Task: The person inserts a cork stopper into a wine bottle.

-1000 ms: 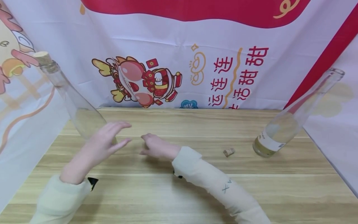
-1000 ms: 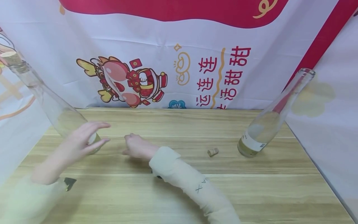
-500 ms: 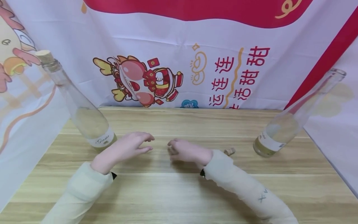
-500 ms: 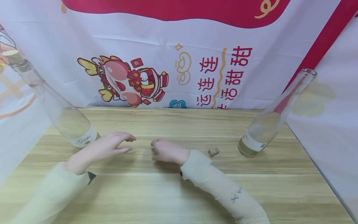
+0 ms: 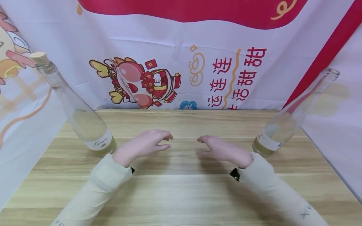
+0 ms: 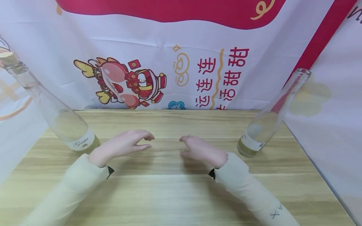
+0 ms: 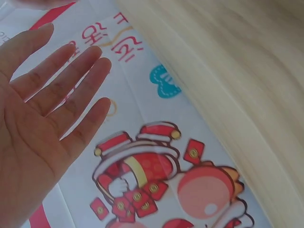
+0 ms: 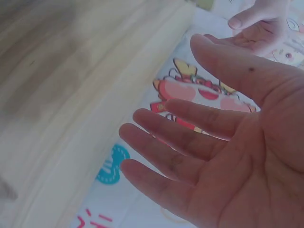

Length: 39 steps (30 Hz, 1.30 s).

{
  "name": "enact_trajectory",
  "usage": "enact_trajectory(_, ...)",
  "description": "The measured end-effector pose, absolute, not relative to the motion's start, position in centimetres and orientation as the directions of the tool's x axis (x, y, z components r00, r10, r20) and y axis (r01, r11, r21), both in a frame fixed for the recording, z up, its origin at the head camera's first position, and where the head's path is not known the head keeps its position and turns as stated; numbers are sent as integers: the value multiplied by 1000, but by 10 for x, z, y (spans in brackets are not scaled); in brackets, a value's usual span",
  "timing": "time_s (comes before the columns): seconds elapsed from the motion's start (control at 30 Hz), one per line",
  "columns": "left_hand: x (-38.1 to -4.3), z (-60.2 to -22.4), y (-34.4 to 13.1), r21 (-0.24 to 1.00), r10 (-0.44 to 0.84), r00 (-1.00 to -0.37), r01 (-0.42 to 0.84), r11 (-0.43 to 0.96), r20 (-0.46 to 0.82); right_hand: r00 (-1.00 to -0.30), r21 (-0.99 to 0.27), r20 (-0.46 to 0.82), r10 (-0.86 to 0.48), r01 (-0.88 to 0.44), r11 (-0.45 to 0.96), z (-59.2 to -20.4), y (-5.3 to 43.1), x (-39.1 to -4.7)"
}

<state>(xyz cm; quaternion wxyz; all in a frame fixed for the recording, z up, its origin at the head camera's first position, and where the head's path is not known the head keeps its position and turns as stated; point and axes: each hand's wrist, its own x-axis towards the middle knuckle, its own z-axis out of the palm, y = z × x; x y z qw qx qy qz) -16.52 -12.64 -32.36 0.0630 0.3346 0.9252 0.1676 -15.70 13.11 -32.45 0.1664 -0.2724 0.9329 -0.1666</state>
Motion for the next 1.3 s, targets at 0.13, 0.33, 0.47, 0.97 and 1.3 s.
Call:
enact_trajectory(0.13,-171,-320,-111,362,667,-745,620,696,-6,-814,-381,-236,-530,-424,821,-321,147,-153)
enact_trajectory(0.33,-179,-318,-92,357,709,-705,667,654,18,-829,-361,-223,-512,-418,834,-316,175,-142)
enact_trajectory(0.47,-184,-315,-79,371,725,-689,674,638,5,-833,-363,-189,-519,-432,826,-312,195,-133)
enact_trajectory(0.97,-195,-313,-6,366,818,-576,759,538,-9,-891,-329,15,-454,-434,839,-288,259,-101)
enact_trajectory(1.3,-200,-320,35,380,843,-537,775,505,-24,-925,-282,287,-250,-331,900,-265,286,-87)
